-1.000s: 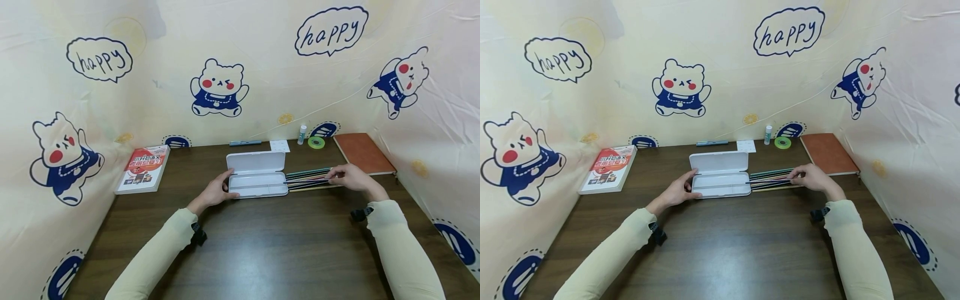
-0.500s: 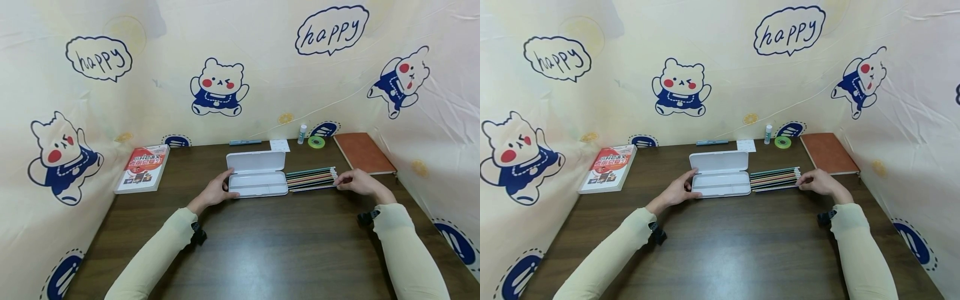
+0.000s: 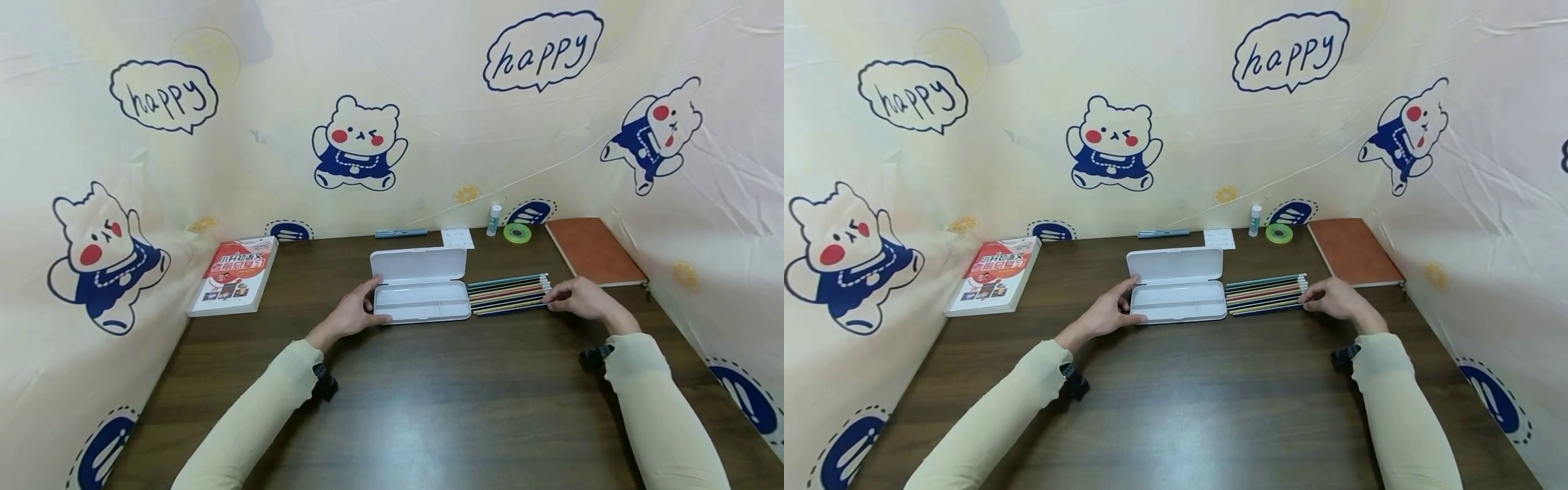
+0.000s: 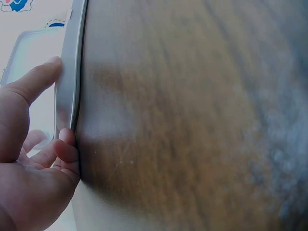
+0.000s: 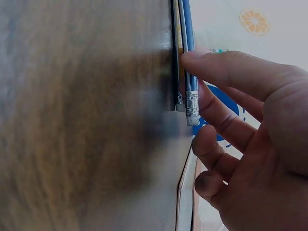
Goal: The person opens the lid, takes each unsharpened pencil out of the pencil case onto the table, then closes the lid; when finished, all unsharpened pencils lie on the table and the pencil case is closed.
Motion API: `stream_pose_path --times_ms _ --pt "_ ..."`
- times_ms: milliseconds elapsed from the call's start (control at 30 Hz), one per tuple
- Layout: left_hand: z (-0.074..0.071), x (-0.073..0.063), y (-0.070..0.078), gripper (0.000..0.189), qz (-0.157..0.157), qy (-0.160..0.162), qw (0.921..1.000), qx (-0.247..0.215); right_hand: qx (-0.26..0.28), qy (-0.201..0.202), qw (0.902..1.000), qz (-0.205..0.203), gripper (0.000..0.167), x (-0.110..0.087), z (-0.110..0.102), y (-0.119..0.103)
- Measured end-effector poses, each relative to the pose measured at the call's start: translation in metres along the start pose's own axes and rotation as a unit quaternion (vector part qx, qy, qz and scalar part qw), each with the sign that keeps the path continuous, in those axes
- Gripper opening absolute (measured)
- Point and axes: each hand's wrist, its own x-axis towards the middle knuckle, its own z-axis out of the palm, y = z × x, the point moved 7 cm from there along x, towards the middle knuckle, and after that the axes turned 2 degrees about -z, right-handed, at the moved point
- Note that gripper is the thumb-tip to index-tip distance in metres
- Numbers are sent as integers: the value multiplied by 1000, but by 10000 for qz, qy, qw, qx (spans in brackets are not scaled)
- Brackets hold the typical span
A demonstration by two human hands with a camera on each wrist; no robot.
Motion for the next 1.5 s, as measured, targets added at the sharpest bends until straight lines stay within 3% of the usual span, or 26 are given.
stream_pose_path --times_ms 433,833,1000,1200,1500 --pt "0 1 -1 96 -5 27 10000 -17 153 101 9997 138 15 8 -5 -10" --pt "0 0 0 97 -41 -48 10000 -1 709 209 9973 26 27 30 -8 -53" --pt "0 0 0 96 -47 -31 10000 -14 562 368 9975 -228 27 40 -8 -72" --pt "-1 1 0 97 -21 -14 10000 14 651 401 9960 -467 26 53 -1 -91" --pt "0 1 -1 97 -9 -7 10000 -14 909 268 9930 -698 40 74 16 -119"
